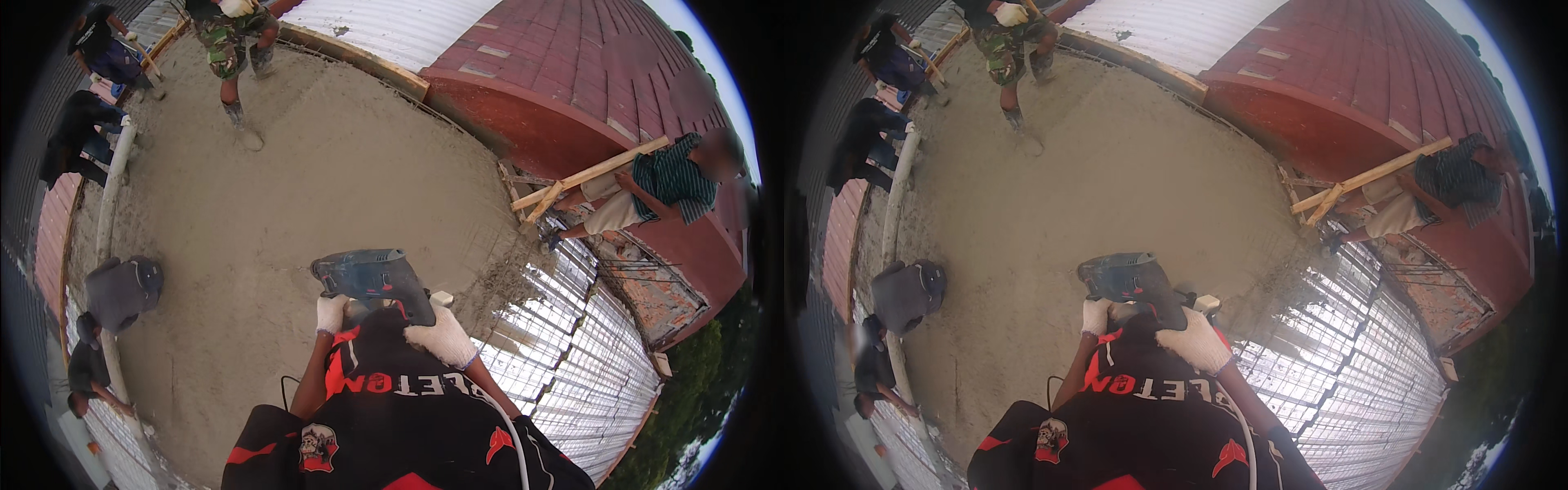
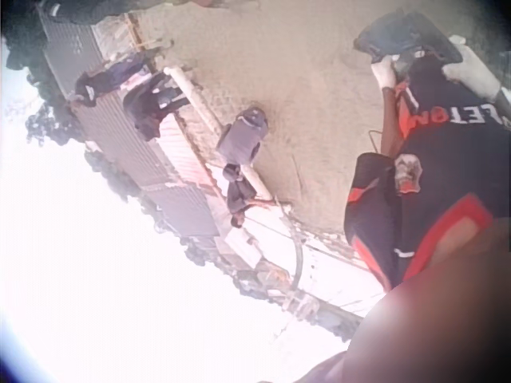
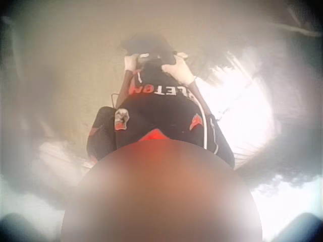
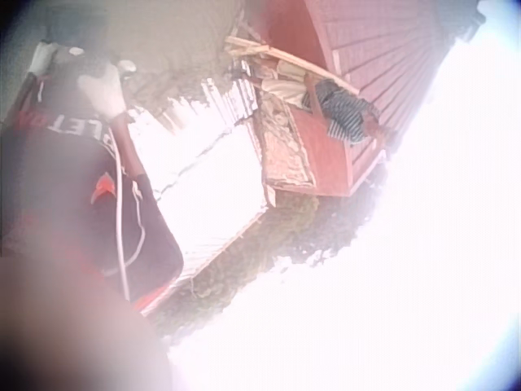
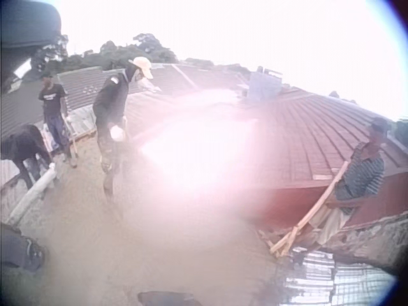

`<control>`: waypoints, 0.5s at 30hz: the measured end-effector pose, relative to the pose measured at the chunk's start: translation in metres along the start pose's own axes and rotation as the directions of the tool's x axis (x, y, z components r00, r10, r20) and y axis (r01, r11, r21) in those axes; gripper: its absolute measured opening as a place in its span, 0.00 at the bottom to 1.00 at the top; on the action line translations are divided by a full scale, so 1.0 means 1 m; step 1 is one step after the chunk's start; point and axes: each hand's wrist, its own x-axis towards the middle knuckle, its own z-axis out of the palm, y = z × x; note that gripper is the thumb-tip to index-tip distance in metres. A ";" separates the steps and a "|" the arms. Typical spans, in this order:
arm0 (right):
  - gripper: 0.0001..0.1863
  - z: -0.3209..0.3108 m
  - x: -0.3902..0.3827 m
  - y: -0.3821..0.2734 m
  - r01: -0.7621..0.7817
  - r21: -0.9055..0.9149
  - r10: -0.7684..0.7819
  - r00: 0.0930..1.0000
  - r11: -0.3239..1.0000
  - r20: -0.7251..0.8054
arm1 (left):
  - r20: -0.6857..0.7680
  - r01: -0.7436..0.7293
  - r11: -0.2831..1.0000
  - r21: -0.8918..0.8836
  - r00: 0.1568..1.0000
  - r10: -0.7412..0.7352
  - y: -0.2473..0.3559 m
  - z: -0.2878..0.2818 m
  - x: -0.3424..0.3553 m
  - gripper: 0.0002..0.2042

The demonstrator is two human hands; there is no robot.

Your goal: The person uses a handheld electric drill to make holes in a freshly poured concrete slab on a rooftop. Other workers are visible nearby, smoothing and leveling the wet concrete with tools.

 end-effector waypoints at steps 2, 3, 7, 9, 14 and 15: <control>0.17 -0.005 0.002 -0.003 -0.024 0.011 0.024 0.999 1.000 -0.025 | 0.003 -0.041 0.997 0.065 0.999 0.041 0.004 0.009 0.005 0.11; 0.17 -0.008 0.002 -0.003 -0.008 0.003 0.008 0.999 1.000 -0.034 | 0.004 -0.022 0.999 0.034 1.000 0.022 0.007 0.013 0.006 0.11; 0.20 -0.019 0.006 -0.002 0.022 -0.047 -0.025 0.998 0.999 -0.065 | 0.029 0.037 0.999 0.017 0.999 -0.038 0.018 0.028 0.013 0.10; 0.22 -0.026 0.009 -0.003 -0.035 -0.006 0.034 0.998 0.999 -0.059 | 0.017 0.044 0.999 0.015 0.999 -0.045 0.022 0.037 0.019 0.08; 0.25 -0.066 0.024 -0.013 0.103 -0.196 -0.107 0.994 0.975 -0.007 | -0.021 0.064 0.997 -0.044 0.998 -0.065 0.026 0.077 0.045 0.04; 0.26 -0.075 0.026 -0.015 0.086 -0.227 -0.087 0.996 0.970 0.005 | -0.028 0.064 0.997 -0.051 0.997 -0.066 0.026 0.087 0.049 0.04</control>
